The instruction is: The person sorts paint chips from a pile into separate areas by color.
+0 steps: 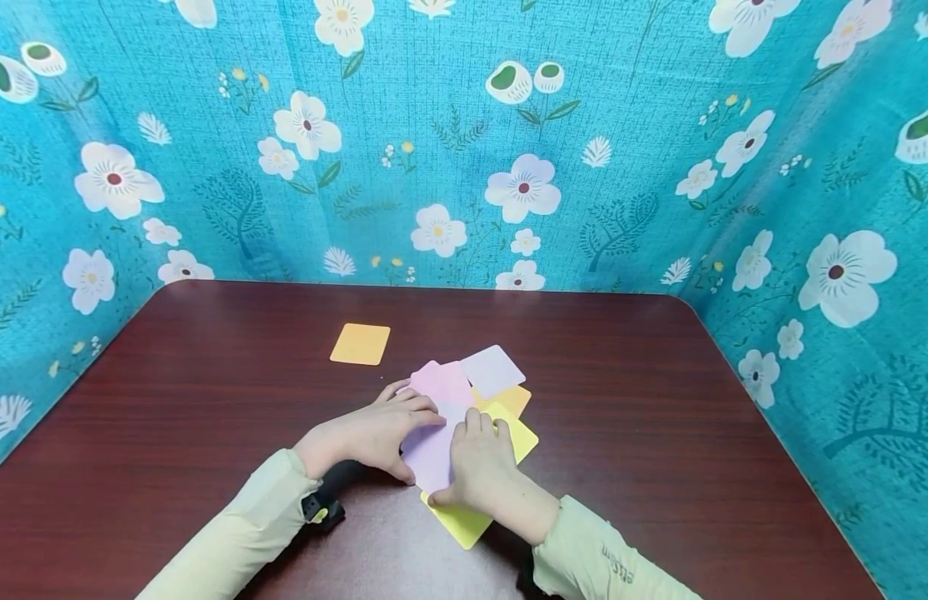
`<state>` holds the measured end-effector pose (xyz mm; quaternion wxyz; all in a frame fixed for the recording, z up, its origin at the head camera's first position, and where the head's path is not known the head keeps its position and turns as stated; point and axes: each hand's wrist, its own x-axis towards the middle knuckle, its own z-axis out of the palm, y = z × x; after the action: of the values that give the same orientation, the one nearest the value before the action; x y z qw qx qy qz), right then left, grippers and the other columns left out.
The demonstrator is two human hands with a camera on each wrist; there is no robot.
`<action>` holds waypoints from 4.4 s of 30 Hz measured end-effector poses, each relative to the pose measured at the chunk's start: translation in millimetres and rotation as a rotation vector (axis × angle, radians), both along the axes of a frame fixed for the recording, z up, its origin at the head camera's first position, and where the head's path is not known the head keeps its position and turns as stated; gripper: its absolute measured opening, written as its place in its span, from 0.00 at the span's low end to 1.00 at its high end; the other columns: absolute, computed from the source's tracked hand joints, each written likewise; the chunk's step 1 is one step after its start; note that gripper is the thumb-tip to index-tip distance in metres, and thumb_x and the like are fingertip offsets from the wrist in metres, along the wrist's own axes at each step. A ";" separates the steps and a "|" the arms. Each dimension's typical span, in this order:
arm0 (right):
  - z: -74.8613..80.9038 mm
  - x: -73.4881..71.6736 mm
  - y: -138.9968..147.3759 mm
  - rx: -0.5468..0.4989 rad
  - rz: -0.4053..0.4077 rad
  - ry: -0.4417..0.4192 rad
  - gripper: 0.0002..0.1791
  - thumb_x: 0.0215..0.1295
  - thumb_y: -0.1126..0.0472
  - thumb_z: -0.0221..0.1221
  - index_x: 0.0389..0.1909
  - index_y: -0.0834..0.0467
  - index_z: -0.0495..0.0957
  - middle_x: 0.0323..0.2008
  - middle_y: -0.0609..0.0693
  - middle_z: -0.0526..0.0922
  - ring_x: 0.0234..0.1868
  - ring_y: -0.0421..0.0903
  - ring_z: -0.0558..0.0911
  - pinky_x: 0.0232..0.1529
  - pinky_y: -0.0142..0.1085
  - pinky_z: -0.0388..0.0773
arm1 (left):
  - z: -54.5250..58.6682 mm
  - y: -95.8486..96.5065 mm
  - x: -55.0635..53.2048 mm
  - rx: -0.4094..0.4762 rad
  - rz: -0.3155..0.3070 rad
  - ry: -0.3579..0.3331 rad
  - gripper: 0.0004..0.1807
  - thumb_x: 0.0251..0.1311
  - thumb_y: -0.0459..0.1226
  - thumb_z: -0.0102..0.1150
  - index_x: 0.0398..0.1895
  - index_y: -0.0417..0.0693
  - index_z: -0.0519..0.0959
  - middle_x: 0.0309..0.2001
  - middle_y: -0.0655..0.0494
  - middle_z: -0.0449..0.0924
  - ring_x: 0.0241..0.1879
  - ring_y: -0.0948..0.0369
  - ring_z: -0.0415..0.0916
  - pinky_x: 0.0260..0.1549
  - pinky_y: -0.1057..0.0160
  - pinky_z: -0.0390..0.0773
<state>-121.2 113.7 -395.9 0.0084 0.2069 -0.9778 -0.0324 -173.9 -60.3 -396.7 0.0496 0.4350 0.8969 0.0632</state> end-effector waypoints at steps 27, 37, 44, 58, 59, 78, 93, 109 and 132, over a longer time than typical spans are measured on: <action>16.2 -3.0 -3.2 -0.052 0.017 -0.056 0.40 0.22 0.41 0.70 0.33 0.66 0.69 0.29 0.54 0.67 0.32 0.51 0.69 0.35 0.43 0.66 | -2.8 -0.9 -1.0 0.049 0.026 -0.015 0.39 0.35 0.52 0.69 0.55 0.49 0.71 0.49 0.58 0.67 0.55 0.59 0.59 0.62 0.50 0.50; 27.0 -5.6 -2.8 -0.111 0.058 -0.012 0.37 0.26 0.45 0.69 0.34 0.66 0.69 0.30 0.54 0.67 0.34 0.52 0.69 0.40 0.45 0.66 | 5.3 -10.7 -4.5 0.092 0.043 -0.028 0.42 0.33 0.52 0.71 0.56 0.47 0.68 0.53 0.55 0.67 0.57 0.56 0.58 0.62 0.50 0.49; 25.6 -8.8 -5.1 -0.152 0.082 -0.026 0.34 0.30 0.47 0.69 0.37 0.64 0.70 0.35 0.55 0.69 0.38 0.53 0.71 0.45 0.46 0.66 | 5.0 -22.0 -6.1 0.130 0.070 -0.012 0.41 0.35 0.53 0.69 0.54 0.44 0.68 0.52 0.52 0.67 0.58 0.53 0.59 0.63 0.48 0.48; 19.6 -24.1 -18.6 -0.179 0.181 0.015 0.28 0.37 0.45 0.68 0.36 0.59 0.71 0.38 0.52 0.73 0.44 0.52 0.73 0.52 0.48 0.62 | 4.9 -51.3 -8.8 0.170 0.164 0.026 0.41 0.34 0.53 0.70 0.53 0.42 0.69 0.49 0.53 0.68 0.53 0.54 0.60 0.59 0.47 0.52; 19.0 -26.0 -20.7 -0.176 0.186 0.018 0.28 0.38 0.45 0.68 0.37 0.58 0.72 0.39 0.52 0.74 0.45 0.52 0.73 0.52 0.48 0.62 | 4.3 -54.2 -9.1 0.169 0.177 0.026 0.41 0.34 0.53 0.70 0.54 0.42 0.69 0.49 0.53 0.68 0.53 0.54 0.60 0.60 0.47 0.52; 7.8 -61.1 -70.6 -0.110 0.222 0.012 0.29 0.45 0.42 0.65 0.47 0.52 0.75 0.49 0.48 0.75 0.54 0.50 0.70 0.61 0.53 0.52 | -4.9 -104.7 -16.4 0.221 0.384 -0.011 0.40 0.35 0.52 0.71 0.55 0.43 0.71 0.52 0.49 0.70 0.55 0.51 0.60 0.56 0.45 0.57; 2.8 -85.2 -100.8 -0.074 0.186 -0.075 0.30 0.47 0.41 0.64 0.51 0.50 0.74 0.52 0.46 0.75 0.57 0.46 0.70 0.65 0.52 0.47 | -10.4 -124.6 -27.0 0.172 0.476 -0.052 0.38 0.41 0.47 0.69 0.56 0.39 0.70 0.55 0.44 0.69 0.56 0.48 0.60 0.57 0.42 0.55; 3.5 -98.8 -112.4 -0.049 0.173 -0.128 0.30 0.47 0.42 0.64 0.52 0.51 0.73 0.54 0.46 0.74 0.58 0.46 0.69 0.65 0.52 0.47 | -10.6 -126.8 -34.2 0.141 0.513 -0.066 0.37 0.43 0.47 0.67 0.57 0.37 0.69 0.56 0.41 0.69 0.57 0.46 0.59 0.57 0.41 0.53; 2.4 -120.5 -112.9 -0.041 0.154 -0.218 0.29 0.47 0.43 0.64 0.51 0.49 0.74 0.57 0.46 0.72 0.58 0.48 0.69 0.65 0.54 0.45 | -6.9 -124.1 -39.5 0.174 0.483 -0.154 0.37 0.47 0.46 0.62 0.59 0.34 0.66 0.62 0.38 0.62 0.61 0.42 0.54 0.57 0.39 0.48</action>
<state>-241.7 0.8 -393.5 -0.0912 0.2835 -0.9546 0.0110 -213.3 -184.5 -403.6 0.0636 0.2050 0.9594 0.1828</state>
